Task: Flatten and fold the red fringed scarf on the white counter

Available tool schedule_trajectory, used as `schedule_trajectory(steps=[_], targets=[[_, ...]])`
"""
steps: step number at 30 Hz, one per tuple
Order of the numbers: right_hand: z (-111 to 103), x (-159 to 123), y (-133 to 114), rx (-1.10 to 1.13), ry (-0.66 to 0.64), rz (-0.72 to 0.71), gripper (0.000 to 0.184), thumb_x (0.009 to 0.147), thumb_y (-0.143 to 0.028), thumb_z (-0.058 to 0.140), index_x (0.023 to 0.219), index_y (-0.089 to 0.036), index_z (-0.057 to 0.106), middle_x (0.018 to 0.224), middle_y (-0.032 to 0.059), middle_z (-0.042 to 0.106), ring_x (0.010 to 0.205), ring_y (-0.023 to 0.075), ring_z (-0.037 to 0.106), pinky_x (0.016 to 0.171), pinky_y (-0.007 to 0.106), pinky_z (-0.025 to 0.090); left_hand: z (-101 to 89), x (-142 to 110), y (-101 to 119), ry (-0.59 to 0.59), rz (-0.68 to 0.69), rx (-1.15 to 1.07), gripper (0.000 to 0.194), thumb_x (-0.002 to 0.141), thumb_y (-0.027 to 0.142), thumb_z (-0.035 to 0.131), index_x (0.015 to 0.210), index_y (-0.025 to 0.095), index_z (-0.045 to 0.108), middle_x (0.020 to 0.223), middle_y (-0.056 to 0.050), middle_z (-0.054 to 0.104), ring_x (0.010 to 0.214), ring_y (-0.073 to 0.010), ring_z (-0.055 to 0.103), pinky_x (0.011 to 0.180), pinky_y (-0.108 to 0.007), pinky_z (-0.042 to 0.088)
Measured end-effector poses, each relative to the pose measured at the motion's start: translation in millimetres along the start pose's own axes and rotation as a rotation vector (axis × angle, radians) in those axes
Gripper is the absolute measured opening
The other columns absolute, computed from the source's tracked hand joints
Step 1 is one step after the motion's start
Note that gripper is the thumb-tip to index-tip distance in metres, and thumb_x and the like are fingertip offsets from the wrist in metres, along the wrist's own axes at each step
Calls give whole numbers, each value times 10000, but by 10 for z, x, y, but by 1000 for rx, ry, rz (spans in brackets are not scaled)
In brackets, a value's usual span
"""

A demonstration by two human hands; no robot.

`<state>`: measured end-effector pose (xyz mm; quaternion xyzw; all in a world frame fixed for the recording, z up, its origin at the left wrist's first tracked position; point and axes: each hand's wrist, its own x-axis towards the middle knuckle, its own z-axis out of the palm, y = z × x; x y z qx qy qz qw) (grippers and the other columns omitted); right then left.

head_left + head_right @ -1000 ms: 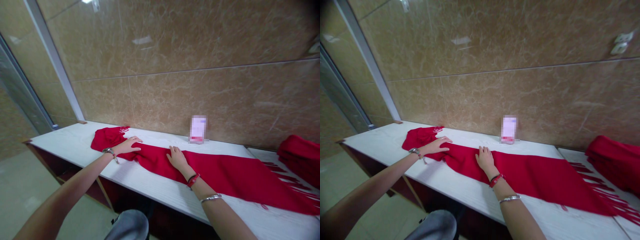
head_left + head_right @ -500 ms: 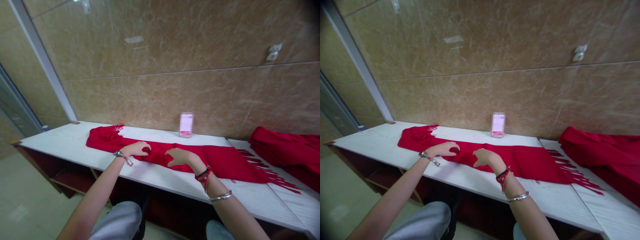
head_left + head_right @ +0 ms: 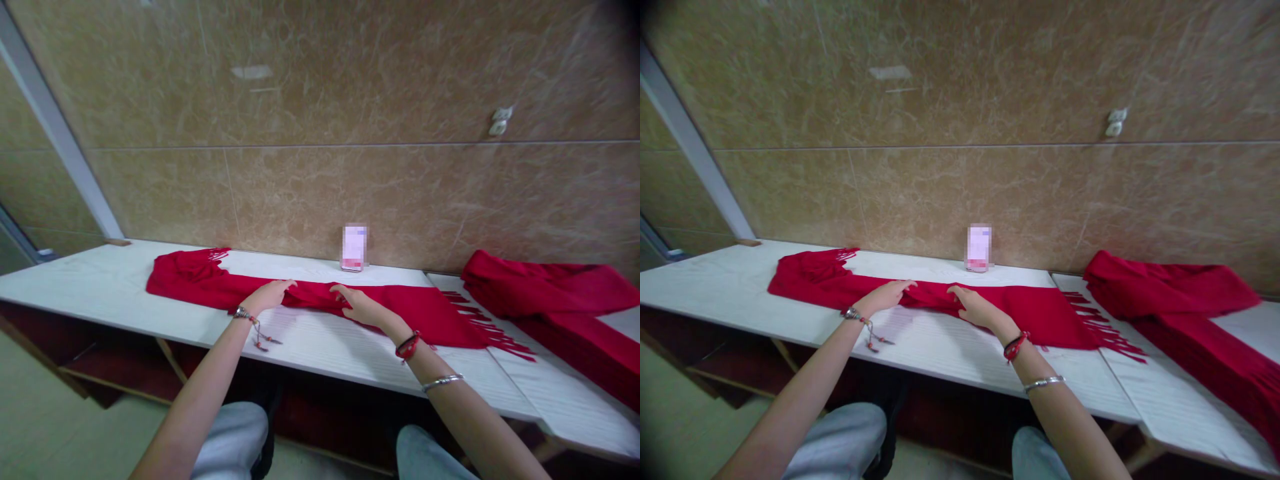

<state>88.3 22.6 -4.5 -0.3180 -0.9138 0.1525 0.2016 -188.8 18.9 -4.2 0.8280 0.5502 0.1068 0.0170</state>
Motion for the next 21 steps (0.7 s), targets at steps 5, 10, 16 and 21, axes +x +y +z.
schedule_trajectory(steps=[5, 10, 16, 21], targets=[[-20, 5, 63, -6, 78, 1, 365, 735, -36, 477, 1085, -128, 519, 887, 68, 638, 803, 151, 582, 737, 269, 440, -26, 15, 207, -47, 149, -32, 439, 771, 82, 446, 1200, 166, 483, 1228, -86, 522, 1135, -180, 471, 973, -279, 345], [-49, 51, 77, -9, 191, 56, 156, 774, -95, 515, 889, -146, 606, 870, 56, 659, 794, 146, 586, 759, 267, 427, 66, 73, 515, -35, 197, 28, 529, 739, 378, 623, 1201, 163, 480, 1245, -117, 501, 1160, -254, 441, 955, -335, 360], [-88, 21, 68, -21, 174, 56, 137, 771, -137, 540, 881, -145, 621, 828, 44, 657, 743, 140, 575, 712, 253, 425, 59, 130, 591, 21, 175, 72, 231, 845, 207, 492, 1064, 195, 561, 1040, -62, 635, 966, -204, 576, 842, -292, 415], [-56, 6, 61, -58, 80, 50, 178, 712, -128, 600, 887, -148, 625, 817, 36, 656, 721, 147, 571, 678, 249, 423, -70, 63, 580, -55, 121, 82, 278, 869, 178, 393, 1119, 205, 511, 927, -62, 651, 840, -201, 614, 702, -269, 438]])
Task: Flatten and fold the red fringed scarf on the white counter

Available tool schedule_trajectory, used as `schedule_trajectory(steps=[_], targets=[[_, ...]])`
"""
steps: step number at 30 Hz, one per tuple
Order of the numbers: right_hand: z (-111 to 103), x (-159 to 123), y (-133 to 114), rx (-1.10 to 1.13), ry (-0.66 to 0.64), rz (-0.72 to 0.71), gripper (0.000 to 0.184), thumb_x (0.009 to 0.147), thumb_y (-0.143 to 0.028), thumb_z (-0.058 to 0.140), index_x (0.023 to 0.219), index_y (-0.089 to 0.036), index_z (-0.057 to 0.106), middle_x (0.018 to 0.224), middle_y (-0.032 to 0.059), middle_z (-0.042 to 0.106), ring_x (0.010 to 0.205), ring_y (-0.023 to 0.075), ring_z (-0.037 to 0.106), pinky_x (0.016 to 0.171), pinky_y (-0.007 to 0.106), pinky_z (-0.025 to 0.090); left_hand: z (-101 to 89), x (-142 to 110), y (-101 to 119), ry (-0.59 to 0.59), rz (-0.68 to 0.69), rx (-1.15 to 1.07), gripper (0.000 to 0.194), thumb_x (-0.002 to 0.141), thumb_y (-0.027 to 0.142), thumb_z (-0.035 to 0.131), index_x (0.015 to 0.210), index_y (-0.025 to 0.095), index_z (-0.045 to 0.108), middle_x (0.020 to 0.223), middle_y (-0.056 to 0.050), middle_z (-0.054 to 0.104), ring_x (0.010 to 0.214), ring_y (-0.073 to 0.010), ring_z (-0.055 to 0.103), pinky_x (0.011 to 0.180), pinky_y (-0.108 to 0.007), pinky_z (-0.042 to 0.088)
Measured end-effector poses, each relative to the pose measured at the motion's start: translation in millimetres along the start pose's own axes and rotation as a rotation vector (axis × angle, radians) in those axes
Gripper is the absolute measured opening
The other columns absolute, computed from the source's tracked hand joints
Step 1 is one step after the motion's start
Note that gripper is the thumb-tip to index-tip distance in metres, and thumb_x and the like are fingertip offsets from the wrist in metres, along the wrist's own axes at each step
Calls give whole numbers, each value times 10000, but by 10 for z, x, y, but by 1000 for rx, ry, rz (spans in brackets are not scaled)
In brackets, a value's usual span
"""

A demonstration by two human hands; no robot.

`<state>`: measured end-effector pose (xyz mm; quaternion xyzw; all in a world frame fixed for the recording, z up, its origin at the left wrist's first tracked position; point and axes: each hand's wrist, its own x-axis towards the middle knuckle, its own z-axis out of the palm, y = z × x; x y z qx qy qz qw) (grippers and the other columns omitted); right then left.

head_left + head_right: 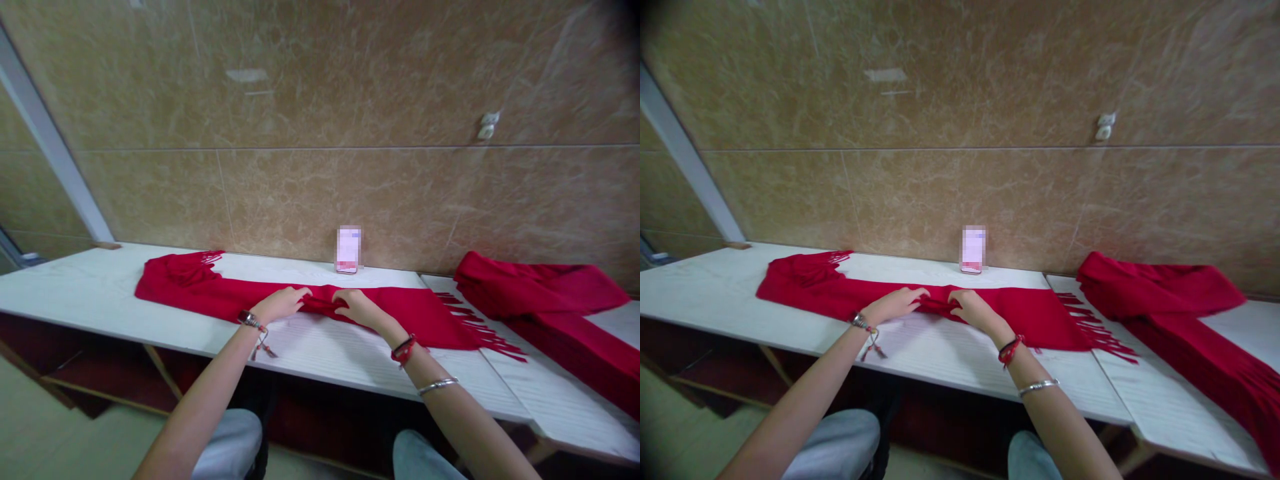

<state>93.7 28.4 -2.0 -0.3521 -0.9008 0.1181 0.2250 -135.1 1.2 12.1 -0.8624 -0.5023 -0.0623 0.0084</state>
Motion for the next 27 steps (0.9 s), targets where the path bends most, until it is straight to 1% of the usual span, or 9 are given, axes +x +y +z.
schedule_trajectory(steps=[3, 7, 10, 14, 18, 20, 23, 25, 27], targets=[[0, 18, -22, -43, 12, 44, 108, 763, -122, 542, 791, -147, 644, 782, 49, 666, 716, 153, 581, 685, 251, 421, 21, 1, 65, -21, -31, 54, 292, 865, 164, 380, 1140, 190, 476, 876, -69, 637, 810, -205, 613, 675, -271, 436], [-39, 38, -52, -96, 42, 81, 138, 796, -139, 516, 802, -139, 653, 820, 69, 676, 747, 158, 591, 710, 241, 417, 130, 87, 238, 128, 36, 134, 215, 823, 212, 494, 1033, 173, 515, 1052, -103, 571, 957, -224, 557, 795, -301, 428], [-93, 32, -34, -102, 45, 102, 156, 801, -126, 504, 820, -139, 658, 838, 67, 678, 773, 154, 597, 718, 227, 414, 161, 143, 320, 174, 26, 147, 178, 848, 166, 441, 998, 167, 536, 1013, -101, 586, 923, -214, 569, 779, -301, 441], [-173, -12, 39, -124, -3, 117, 153, 792, -128, 515, 822, -138, 665, 857, 74, 681, 794, 161, 601, 732, 233, 415, 97, 125, 278, 119, 54, 132, 269, 844, 74, 365, 1038, 153, 533, 942, -106, 631, 878, -214, 596, 755, -306, 447], [-194, -52, 93, -97, -33, 105, 157, 787, -114, 511, 810, -147, 662, 838, 58, 683, 774, 152, 603, 721, 223, 416, 98, 61, 236, 15, -34, 156, 308, 843, 83, 354, 1129, 125, 458, 780, -96, 632, 721, -220, 615, 619, -291, 449], [-190, -61, 110, -104, -19, 115, 171, 797, -112, 491, 798, -150, 658, 830, 58, 681, 769, 152, 603, 718, 222, 415, 131, 55, 257, 53, -78, 170, 339, 816, 31, 339, 1115, 137, 461, 841, -100, 614, 730, -201, 605, 617, -274, 444], [-202, -77, 150, -140, -12, 136, 175, 815, -130, 476, 806, -153, 649, 856, 70, 676, 791, 157, 603, 735, 225, 409, 135, 77, 301, 176, -120, 229, 356, 773, -23, 330, 1003, 158, 533, 1003, -111, 548, 815, -183, 572, 674, -270, 442], [-222, -94, 189, -164, -29, 162, 171, 830, -152, 471, 822, -152, 642, 875, 78, 673, 805, 159, 603, 746, 225, 403, 78, 76, 300, 239, -172, 269, 322, 778, -4, 338, 915, 159, 579, 1007, -109, 522, 852, -191, 551, 702, -286, 440], [-239, -114, 232, -189, -55, 190, 172, 843, -168, 464, 833, -146, 634, 884, 87, 670, 805, 161, 604, 743, 223, 401, -14, 36, 246, 259, -230, 302, 293, 783, 26, 363, 868, 163, 608, 980, -105, 524, 892, -205, 538, 732, -304, 435]])
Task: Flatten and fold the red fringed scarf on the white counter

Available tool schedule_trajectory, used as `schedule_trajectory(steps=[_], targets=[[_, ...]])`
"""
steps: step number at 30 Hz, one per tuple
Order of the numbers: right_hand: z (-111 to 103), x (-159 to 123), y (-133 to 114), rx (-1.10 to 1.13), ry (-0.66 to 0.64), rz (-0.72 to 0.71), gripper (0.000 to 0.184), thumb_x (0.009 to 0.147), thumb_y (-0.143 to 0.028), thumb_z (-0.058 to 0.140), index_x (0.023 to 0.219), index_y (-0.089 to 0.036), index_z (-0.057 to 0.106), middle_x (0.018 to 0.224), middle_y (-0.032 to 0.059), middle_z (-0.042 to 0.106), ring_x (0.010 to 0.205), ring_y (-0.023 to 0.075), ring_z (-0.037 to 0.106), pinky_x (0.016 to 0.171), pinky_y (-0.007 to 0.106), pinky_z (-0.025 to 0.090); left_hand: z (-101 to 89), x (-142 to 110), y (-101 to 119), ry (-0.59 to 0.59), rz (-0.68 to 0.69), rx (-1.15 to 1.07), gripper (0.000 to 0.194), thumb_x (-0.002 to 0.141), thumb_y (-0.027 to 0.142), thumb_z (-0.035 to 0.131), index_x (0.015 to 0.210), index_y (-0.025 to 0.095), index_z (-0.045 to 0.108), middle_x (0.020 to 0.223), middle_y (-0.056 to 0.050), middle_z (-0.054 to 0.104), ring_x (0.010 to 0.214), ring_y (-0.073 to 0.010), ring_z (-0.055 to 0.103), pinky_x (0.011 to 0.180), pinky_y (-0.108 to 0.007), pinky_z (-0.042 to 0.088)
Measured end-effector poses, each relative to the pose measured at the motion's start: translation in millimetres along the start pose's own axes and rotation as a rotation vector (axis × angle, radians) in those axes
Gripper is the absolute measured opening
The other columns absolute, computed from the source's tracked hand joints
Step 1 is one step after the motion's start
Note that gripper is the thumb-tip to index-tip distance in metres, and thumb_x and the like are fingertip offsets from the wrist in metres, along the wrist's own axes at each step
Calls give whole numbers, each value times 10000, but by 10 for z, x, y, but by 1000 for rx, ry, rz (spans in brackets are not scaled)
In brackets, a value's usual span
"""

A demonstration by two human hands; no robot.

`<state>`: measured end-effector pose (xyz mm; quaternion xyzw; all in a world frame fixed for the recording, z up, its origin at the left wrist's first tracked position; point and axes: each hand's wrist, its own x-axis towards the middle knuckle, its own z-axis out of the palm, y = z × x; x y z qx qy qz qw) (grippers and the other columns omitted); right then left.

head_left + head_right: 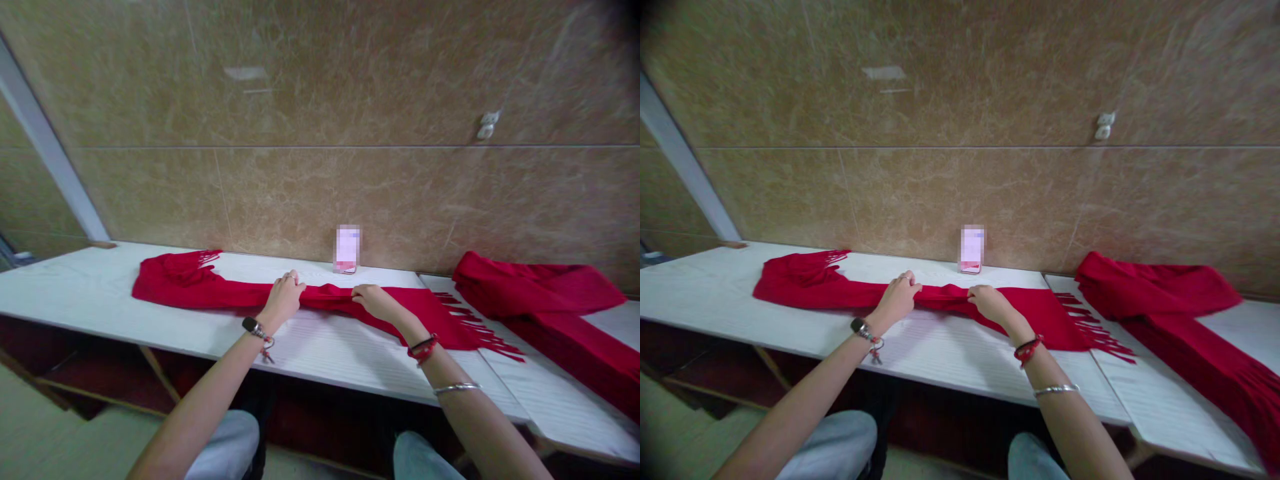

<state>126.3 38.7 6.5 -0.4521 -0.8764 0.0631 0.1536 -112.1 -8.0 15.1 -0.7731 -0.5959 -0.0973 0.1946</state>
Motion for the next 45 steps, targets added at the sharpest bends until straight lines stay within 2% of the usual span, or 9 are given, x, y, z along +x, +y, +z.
schedule_trajectory(steps=[7, 12, 16, 20, 25, 29, 33, 38, 45], targets=[[92, 51, 106, -56, -68, 42, 202, 875, -197, 424, 843, -144, 616, 867, 102, 667, 782, 162, 614, 697, 227, 405, -112, -170, -640, -214, -69, -98, 387, 741, 22, 392, 1035, 191, 577, 925, -55, 633, 882, -160, 581, 741, -236, 435], [164, 110, 132, -129, -102, 62, 220, 879, -201, 416, 849, -128, 621, 861, 115, 668, 767, 184, 618, 661, 245, 400, -42, -255, -927, -159, -249, 6, 378, 789, 40, 341, 1054, 199, 559, 888, -62, 651, 837, -179, 604, 693, -252, 444], [171, 126, 129, -71, -124, 16, 222, 865, -180, 415, 837, -135, 631, 851, 95, 672, 771, 182, 611, 670, 247, 405, 11, -275, -799, -141, -65, -62, 348, 795, 61, 370, 1059, 175, 566, 1043, -78, 585, 963, -176, 554, 837, -274, 418], [145, 140, 101, -58, -129, 13, 221, 854, -179, 417, 849, -142, 634, 857, 91, 672, 779, 183, 605, 690, 256, 408, 88, -289, -353, -126, 218, -246, 477, 831, 349, 486, 1275, 194, 404, 1241, -90, 466, 1126, -216, 446, 936, -320, 362], [55, 97, 39, 19, -102, -26, 204, 848, -192, 433, 825, -141, 630, 845, 86, 668, 743, 168, 587, 693, 255, 406, 186, -245, -7, -38, 122, -183, 703, 763, 385, 594, 1362, 230, 261, 1347, -125, 365, 1188, -283, 383, 939, -399, 339], [-1, 28, -62, 131, -80, -99, 146, 783, -235, 543, 877, -149, 614, 842, 59, 659, 712, 156, 570, 658, 247, 408, 229, -179, -29, -41, 97, -189, 493, 826, 203, 478, 1305, 186, 363, 1232, -112, 506, 1097, -238, 482, 919, -379, 358], [-27, -36, -148, 154, -34, -134, 117, 747, -208, 576, 840, -149, 615, 797, 47, 655, 684, 153, 563, 632, 240, 400, 197, -137, -92, -50, 115, -223, 496, 809, 88, 419, 1295, 180, 381, 1150, -83, 569, 988, -180, 557, 848, -291, 410], [-50, -101, -140, 98, -7, -120, 137, 804, -200, 500, 776, -152, 625, 780, 63, 663, 691, 161, 578, 640, 241, 398, 7, -135, -217, -19, 244, -77, 278, 829, 105, 438, 1070, 164, 562, 1019, -68, 620, 915, -189, 582, 810, -313, 424], [-27, -80, -91, 28, -26, -59, 190, 841, -219, 457, 780, -156, 625, 815, 80, 670, 727, 172, 595, 681, 255, 416, -137, -202, -394, -91, 346, -81, 179, 889, 164, 420, 995, 147, 563, 959, -71, 646, 892, -177, 601, 767, -280, 446]])
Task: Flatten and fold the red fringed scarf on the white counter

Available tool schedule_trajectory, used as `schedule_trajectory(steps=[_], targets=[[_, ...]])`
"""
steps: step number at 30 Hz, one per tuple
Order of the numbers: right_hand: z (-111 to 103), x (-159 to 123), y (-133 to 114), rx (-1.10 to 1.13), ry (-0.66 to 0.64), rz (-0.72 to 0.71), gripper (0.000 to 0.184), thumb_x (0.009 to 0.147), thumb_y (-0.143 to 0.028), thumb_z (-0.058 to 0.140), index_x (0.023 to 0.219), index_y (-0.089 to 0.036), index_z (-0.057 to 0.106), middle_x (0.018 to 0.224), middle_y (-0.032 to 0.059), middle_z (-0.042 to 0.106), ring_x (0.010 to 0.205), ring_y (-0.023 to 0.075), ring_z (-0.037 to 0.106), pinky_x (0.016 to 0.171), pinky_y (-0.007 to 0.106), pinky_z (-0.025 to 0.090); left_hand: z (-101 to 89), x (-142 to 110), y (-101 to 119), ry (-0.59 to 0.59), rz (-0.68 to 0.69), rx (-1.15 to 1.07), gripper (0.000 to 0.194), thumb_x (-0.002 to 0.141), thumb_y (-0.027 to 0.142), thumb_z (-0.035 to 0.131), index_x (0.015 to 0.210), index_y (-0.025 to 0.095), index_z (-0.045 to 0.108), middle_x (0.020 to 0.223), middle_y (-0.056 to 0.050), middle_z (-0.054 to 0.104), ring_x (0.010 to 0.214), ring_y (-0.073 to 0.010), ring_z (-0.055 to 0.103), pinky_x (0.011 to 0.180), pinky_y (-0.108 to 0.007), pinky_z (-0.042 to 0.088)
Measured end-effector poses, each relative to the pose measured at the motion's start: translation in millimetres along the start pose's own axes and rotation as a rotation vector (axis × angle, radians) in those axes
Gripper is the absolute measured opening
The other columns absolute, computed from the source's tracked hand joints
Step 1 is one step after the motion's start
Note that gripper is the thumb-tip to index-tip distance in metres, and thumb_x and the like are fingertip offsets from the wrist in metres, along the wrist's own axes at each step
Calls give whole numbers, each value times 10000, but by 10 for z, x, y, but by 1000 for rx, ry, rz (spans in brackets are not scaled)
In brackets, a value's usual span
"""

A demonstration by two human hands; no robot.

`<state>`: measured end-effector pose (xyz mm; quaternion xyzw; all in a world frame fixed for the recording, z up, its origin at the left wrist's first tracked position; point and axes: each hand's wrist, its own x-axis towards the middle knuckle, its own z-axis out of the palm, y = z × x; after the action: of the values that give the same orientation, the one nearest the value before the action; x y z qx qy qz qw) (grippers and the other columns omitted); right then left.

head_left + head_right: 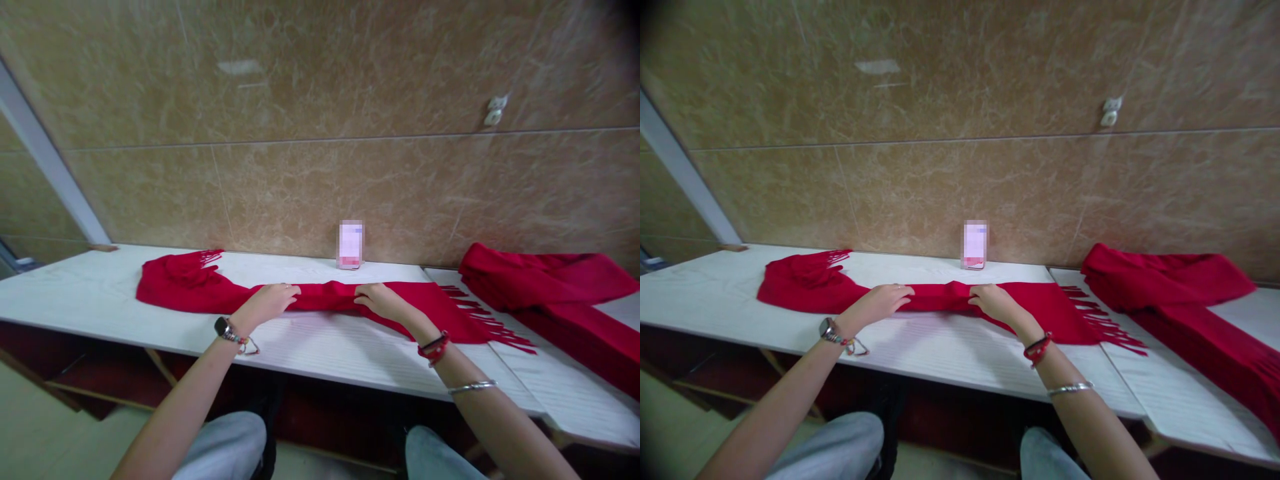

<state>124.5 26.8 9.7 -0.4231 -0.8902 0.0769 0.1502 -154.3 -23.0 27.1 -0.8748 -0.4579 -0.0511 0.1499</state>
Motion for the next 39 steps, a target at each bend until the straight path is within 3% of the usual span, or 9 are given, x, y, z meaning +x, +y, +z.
schedule_trajectory(steps=[4, 9, 14, 19, 23, 27, 34, 39], targets=[[24, 15, -109, 33, -6, -79, 185, 803, -238, 528, 944, -156, 616, 951, 94, 657, 844, 197, 598, 751, 293, 437, 66, -1, -23, -67, -1, -52, 228, 892, 116, 375, 1033, 156, 550, 969, -75, 654, 899, -179, 610, 754, -271, 453], [179, 162, -461, 75, 61, -188, 454, 745, -230, 611, 1178, -143, 509, 1173, 134, 559, 1070, 220, 516, 887, 337, 399, 162, 17, -39, -60, -52, -114, 271, 850, 54, 382, 1011, 183, 557, 975, -59, 649, 897, -173, 610, 771, -274, 451], [283, 349, -715, -11, 51, -56, 291, 767, -160, 561, 1057, -167, 581, 1046, 87, 621, 975, 194, 562, 791, 261, 413, 176, 10, -26, -53, -57, -120, 249, 865, 81, 379, 1033, 180, 534, 994, -59, 631, 906, -176, 597, 773, -281, 450], [256, 413, -709, -75, 51, 5, 152, 829, -186, 484, 877, -166, 626, 936, 87, 659, 899, 187, 589, 724, 234, 399, 139, -6, 8, 6, -49, -158, 207, 845, 245, 512, 1037, 169, 524, 1036, -62, 588, 940, -186, 567, 793, -282, 449], [212, 415, -653, -83, 47, 30, 203, 866, -229, 444, 857, -158, 634, 940, 103, 667, 868, 182, 602, 722, 233, 396, 111, -8, -29, 94, -95, -162, 185, 877, 200, 438, 1010, 163, 562, 1008, -60, 615, 919, -176, 571, 831, -289, 436], [157, 419, -669, -42, 23, 39, 188, 853, -219, 466, 836, -162, 645, 903, 92, 676, 833, 169, 605, 728, 223, 392, 98, -4, -63, 70, -137, -151, 293, 850, 87, 363, 1035, 177, 572, 1044, -52, 628, 944, -172, 575, 851, -288, 430], [101, 454, -749, -15, 74, 24, 148, 821, -212, 508, 837, -156, 644, 884, 91, 671, 824, 173, 596, 722, 229, 392, 125, -21, -64, 17, -408, 16, 359, 784, 11, 346, 1035, 180, 538, 1017, -78, 594, 908, -180, 579, 776, -286, 443], [79, 443, -640, 7, 112, 62, 130, 811, -212, 525, 822, -152, 639, 864, 84, 668, 803, 166, 593, 705, 225, 392, -9, -172, -325, 103, -560, 169, 291, 736, 27, 412, 915, 182, 582, 977, -69, 561, 867, -192, 568, 760, -301, 431]])
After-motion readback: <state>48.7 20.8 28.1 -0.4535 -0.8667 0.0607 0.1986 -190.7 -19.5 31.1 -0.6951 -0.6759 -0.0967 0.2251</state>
